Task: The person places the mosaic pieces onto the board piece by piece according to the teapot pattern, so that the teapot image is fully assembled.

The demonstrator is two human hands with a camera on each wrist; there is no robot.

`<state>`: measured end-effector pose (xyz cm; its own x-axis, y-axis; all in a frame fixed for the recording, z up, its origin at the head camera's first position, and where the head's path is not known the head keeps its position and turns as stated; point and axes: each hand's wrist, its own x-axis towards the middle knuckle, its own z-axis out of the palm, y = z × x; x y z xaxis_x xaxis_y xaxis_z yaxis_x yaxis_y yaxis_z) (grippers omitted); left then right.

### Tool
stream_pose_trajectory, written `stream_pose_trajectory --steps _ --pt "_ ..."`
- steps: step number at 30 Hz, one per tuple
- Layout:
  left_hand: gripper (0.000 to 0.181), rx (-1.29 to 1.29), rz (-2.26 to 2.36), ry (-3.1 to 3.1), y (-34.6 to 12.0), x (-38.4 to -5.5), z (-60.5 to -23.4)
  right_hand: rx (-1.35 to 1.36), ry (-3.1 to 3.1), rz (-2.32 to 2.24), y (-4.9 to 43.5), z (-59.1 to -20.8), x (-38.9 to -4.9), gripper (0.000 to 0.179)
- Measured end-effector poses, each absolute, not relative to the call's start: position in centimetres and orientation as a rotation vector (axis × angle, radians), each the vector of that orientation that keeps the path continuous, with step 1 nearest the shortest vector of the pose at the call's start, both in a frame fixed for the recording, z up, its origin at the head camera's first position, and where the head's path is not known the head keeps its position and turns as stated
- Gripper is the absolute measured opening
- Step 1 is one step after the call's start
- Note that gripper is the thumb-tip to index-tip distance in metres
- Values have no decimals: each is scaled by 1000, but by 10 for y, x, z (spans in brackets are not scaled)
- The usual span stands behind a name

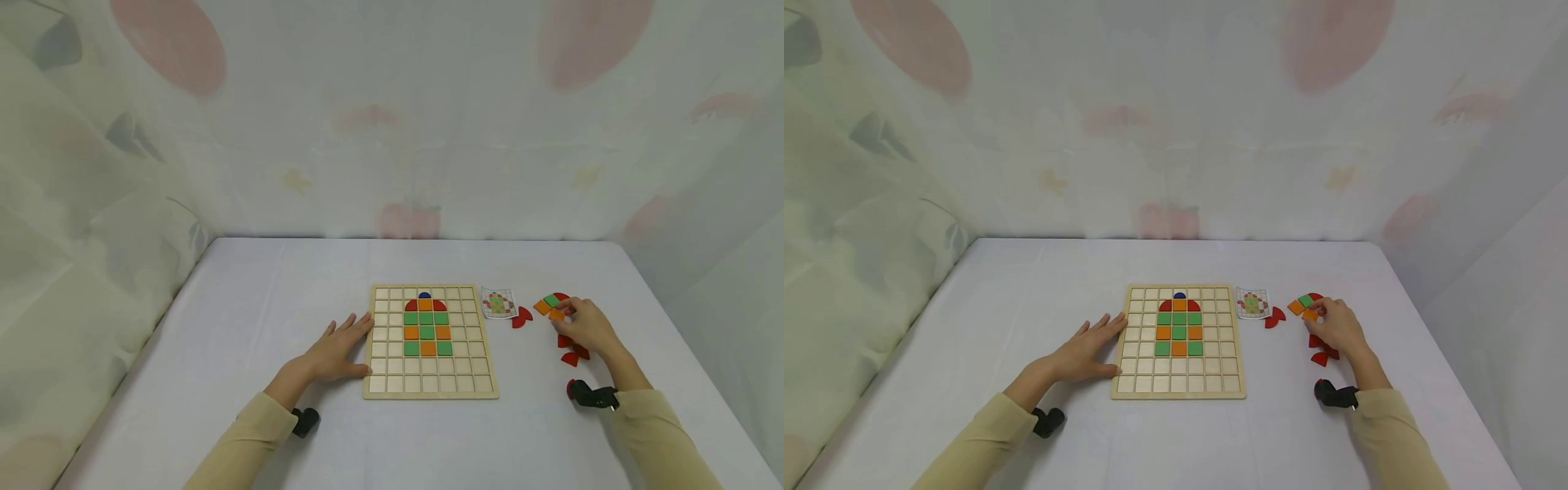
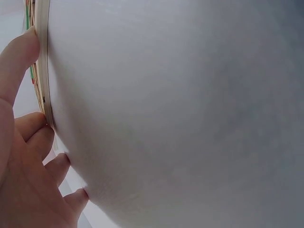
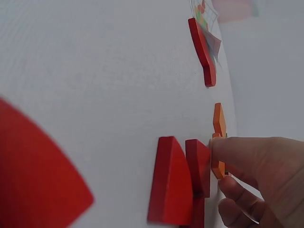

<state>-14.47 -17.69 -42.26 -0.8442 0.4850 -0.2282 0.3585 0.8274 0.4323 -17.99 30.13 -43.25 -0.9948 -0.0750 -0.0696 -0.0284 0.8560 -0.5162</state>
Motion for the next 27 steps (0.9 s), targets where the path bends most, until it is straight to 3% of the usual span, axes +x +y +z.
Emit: stream_pose_trajectory --steps 12,27 --pt "90 633 532 2687 -177 -145 -423 -112 2984 -771 300 -435 -181 29" --pt "90 637 540 2687 -177 -145 -424 -105 3029 -774 292 -431 -178 31"
